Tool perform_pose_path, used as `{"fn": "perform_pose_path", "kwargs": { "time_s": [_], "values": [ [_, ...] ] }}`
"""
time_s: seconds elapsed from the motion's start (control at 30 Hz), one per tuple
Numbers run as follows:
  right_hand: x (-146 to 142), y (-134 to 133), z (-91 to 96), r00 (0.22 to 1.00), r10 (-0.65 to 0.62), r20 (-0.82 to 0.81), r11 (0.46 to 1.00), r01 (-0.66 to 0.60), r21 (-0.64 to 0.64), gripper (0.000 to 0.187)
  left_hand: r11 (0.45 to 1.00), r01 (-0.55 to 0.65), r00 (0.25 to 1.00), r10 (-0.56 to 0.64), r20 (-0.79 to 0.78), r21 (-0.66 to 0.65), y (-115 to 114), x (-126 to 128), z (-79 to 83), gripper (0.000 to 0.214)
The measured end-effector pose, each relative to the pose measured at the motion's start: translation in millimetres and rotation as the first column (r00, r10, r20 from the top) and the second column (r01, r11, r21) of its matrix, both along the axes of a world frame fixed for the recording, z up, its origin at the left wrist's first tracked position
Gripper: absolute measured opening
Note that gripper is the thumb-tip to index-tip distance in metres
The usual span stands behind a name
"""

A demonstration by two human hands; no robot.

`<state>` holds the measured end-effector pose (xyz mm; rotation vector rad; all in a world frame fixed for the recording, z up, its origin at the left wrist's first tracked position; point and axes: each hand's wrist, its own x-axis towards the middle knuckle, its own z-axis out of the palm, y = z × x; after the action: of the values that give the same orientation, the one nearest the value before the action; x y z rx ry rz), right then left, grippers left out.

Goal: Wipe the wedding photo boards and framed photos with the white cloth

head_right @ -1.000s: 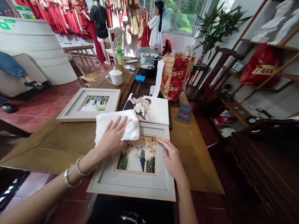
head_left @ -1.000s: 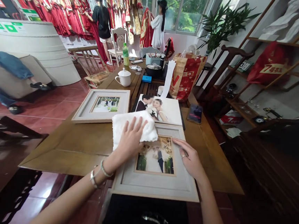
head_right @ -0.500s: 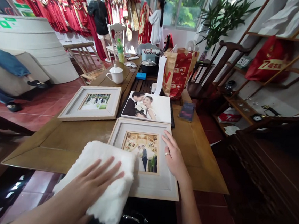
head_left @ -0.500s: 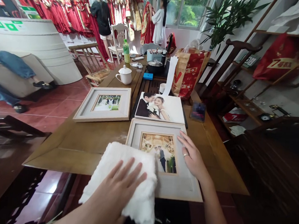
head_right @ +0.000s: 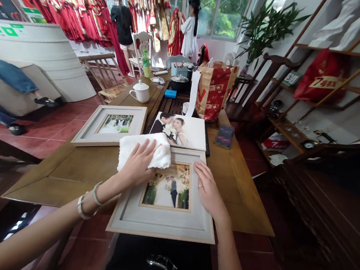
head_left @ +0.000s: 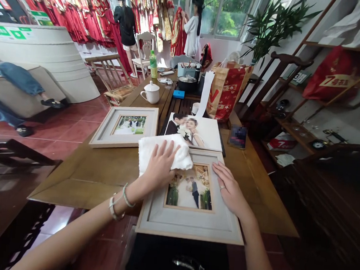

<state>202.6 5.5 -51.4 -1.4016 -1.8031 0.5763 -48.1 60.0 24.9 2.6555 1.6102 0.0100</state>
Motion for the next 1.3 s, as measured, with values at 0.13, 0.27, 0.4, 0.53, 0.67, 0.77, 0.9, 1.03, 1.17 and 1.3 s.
{"fn": "perform_pose_path", "kwargs": {
  "time_s": [0.13,0.27,0.4,0.53,0.67,0.77,0.9,1.03,1.17,1.3],
  "values": [
    [-2,0,0.7,0.999,-0.031,-0.026,0.999,0.03,-0.015,0.049,0.998,0.041,0.998,-0.043,-0.051,-0.055,-12,-9,2.9,0.077],
    [-3,-1,0.2,0.999,-0.023,-0.043,1.0,0.023,0.001,0.051,0.978,0.117,0.986,-0.136,-0.1,-0.171,-57,-23,8.8,0.087],
    [-3,-2,0.0,0.998,-0.026,-0.049,1.0,0.026,0.017,0.049,0.945,0.135,0.976,-0.178,-0.122,-0.298,-115,-38,6.3,0.107],
    [-2,-1,1.5,0.999,-0.036,-0.029,0.999,0.036,0.008,0.047,0.914,0.22,0.97,-0.242,-0.023,-0.34,-151,-50,-5.1,0.116],
    [0,-1,3.7,1.0,-0.001,-0.008,1.0,0.001,-0.014,0.046,0.955,0.22,0.975,-0.212,0.061,-0.199,-141,-45,-9.6,0.111],
    [1,-1,3.4,1.0,0.009,-0.007,1.0,-0.01,-0.011,0.048,0.99,0.109,0.993,-0.106,0.046,-0.09,-103,-29,-8.6,0.098],
    [1,-1,0.8,1.0,0.01,-0.014,1.0,-0.01,0.0,0.051,1.0,0.004,0.999,-0.004,0.045,0.0,-40,-6,-7.2,0.079],
    [-1,-1,0.5,1.0,-0.017,-0.018,1.0,0.017,-0.01,0.051,1.0,0.006,1.0,-0.006,0.015,0.003,2,7,-4.6,0.078],
    [-4,-2,2.5,0.998,-0.055,-0.017,0.998,0.054,-0.032,0.051,0.993,0.1,0.995,-0.101,-0.005,-0.059,-3,3,0.4,0.068],
    [-6,-2,3.1,0.998,-0.058,0.011,0.998,0.058,-0.037,0.049,0.962,0.227,0.973,-0.23,-0.006,-0.149,-57,-14,-1.8,0.081]
  ]
}}
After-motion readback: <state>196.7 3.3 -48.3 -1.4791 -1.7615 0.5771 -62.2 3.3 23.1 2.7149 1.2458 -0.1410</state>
